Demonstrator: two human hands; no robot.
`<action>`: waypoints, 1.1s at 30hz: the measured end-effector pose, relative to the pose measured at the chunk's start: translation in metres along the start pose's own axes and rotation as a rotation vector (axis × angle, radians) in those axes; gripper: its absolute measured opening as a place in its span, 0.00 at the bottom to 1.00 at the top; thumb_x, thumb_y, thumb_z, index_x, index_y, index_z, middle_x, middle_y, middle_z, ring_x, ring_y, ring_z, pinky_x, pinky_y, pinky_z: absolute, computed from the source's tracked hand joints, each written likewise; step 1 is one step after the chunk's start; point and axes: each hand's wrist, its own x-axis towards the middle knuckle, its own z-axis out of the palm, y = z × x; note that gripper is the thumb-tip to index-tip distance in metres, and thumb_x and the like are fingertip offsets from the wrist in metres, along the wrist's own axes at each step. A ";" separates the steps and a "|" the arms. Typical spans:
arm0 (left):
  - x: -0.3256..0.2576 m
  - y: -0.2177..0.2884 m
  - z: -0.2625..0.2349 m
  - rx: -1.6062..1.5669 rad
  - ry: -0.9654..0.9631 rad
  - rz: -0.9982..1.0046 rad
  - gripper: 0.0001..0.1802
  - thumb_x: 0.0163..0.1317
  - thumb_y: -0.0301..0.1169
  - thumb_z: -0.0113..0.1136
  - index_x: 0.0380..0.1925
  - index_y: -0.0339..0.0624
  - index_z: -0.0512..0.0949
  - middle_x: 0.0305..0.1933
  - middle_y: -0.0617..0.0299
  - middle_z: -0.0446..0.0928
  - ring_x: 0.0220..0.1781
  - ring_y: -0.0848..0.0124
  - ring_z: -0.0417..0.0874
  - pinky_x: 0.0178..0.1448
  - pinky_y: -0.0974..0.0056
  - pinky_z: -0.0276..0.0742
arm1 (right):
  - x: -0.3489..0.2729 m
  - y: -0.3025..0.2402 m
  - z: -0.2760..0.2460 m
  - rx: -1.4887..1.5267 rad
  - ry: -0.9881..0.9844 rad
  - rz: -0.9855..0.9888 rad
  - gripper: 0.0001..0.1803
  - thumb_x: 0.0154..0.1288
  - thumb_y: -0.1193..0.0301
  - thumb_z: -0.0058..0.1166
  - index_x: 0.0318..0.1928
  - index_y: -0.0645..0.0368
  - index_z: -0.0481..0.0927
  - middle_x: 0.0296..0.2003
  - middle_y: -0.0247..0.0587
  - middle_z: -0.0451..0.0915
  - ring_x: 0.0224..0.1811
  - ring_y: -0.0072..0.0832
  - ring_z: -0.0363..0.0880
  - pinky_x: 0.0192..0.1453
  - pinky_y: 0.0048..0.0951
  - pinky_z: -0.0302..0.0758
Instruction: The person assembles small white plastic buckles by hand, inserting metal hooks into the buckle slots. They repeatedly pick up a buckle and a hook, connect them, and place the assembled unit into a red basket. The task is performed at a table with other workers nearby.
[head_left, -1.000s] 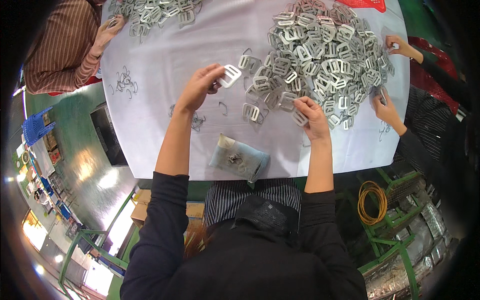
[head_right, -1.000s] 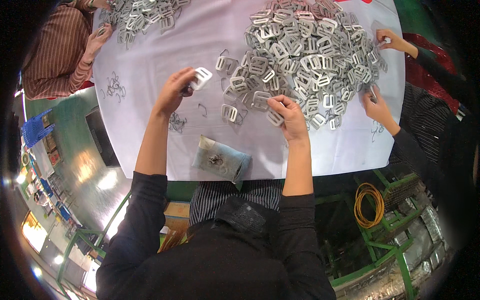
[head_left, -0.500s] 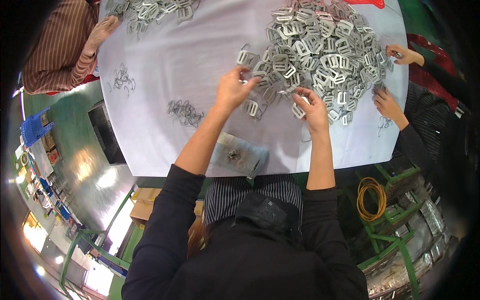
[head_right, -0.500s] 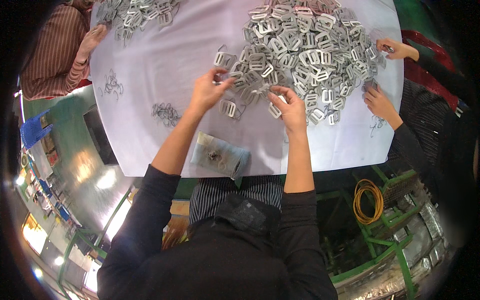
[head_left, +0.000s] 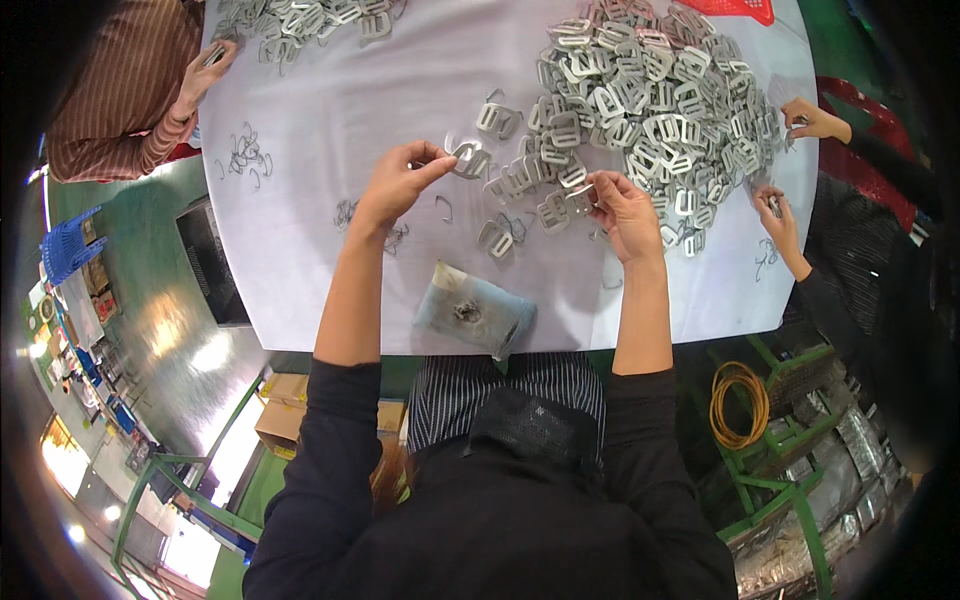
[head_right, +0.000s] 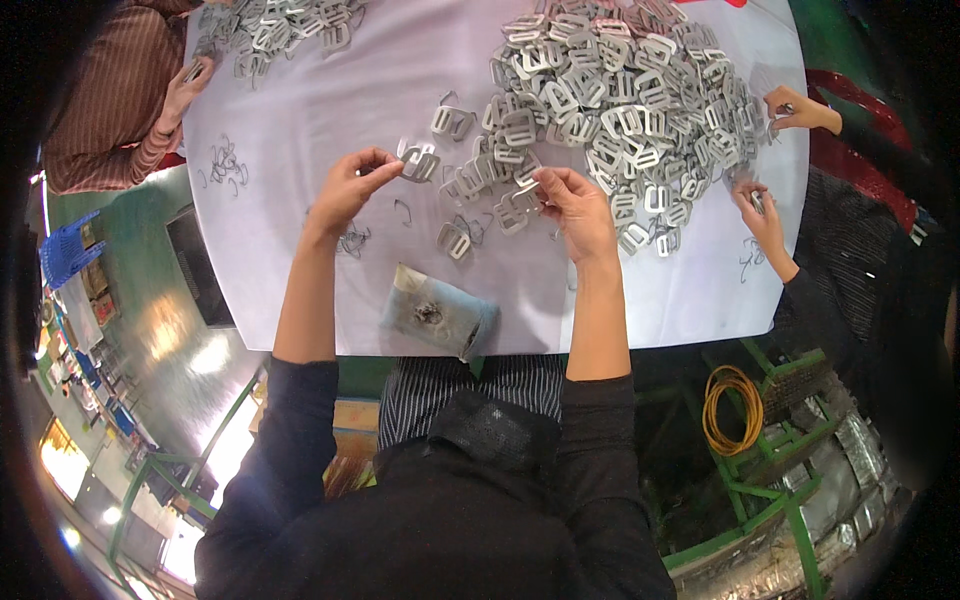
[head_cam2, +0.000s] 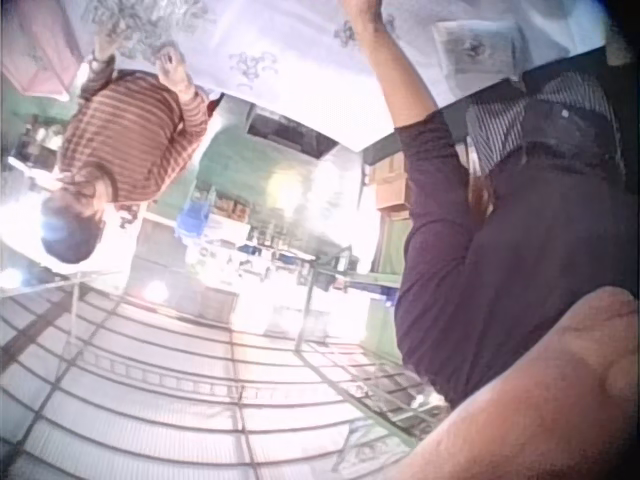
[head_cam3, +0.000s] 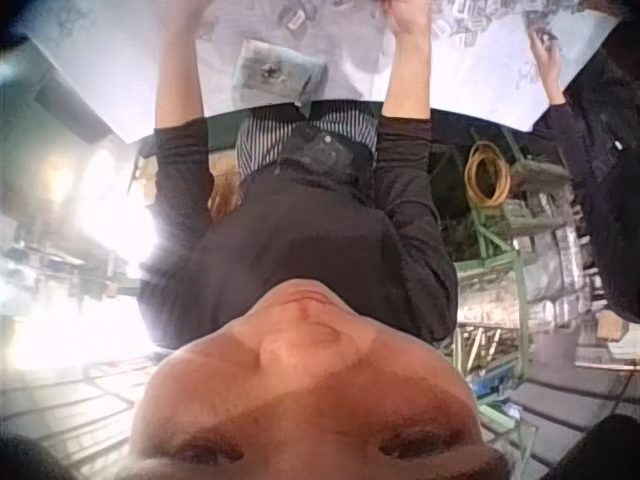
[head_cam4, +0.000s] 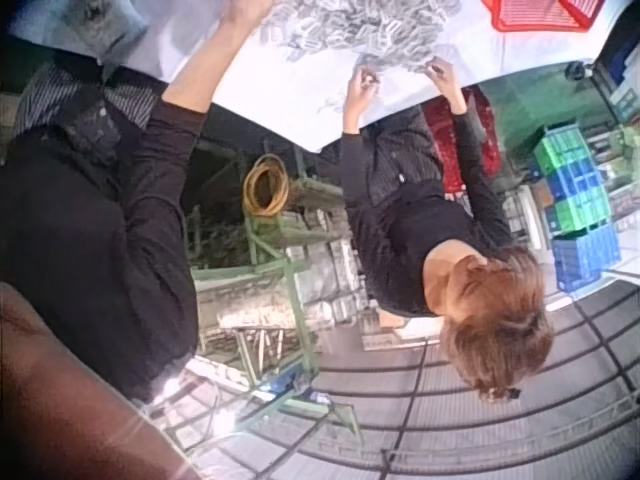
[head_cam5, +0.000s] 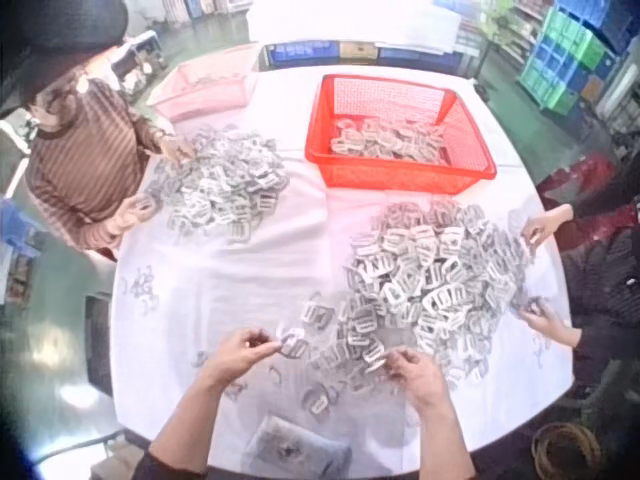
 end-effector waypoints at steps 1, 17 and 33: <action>0.003 -0.001 -0.002 0.116 0.029 -0.005 0.15 0.53 0.41 0.62 0.29 0.40 0.78 0.30 0.67 0.77 0.35 0.76 0.73 0.41 0.69 0.67 | 0.010 -0.002 0.008 0.001 -0.043 -0.007 0.09 0.61 0.67 0.55 0.36 0.60 0.79 0.27 0.28 0.77 0.26 0.15 0.70 0.32 0.17 0.66; -0.042 -0.031 -0.037 -1.164 -0.279 0.252 0.18 0.61 0.36 0.52 0.49 0.42 0.69 0.48 0.50 0.72 0.40 0.62 0.76 0.29 0.68 0.77 | 0.060 -0.049 0.067 -0.267 -0.458 -0.047 0.13 0.52 0.64 0.56 0.34 0.59 0.77 0.30 0.39 0.79 0.32 0.27 0.78 0.31 0.26 0.72; 0.014 -0.023 0.024 0.717 0.450 0.206 0.21 0.48 0.44 0.66 0.33 0.39 0.74 0.31 0.58 0.76 0.32 0.64 0.77 0.34 0.62 0.72 | -0.003 -0.030 0.062 -0.896 0.090 -0.288 0.14 0.52 0.64 0.60 0.31 0.63 0.79 0.26 0.39 0.79 0.25 0.28 0.79 0.28 0.28 0.72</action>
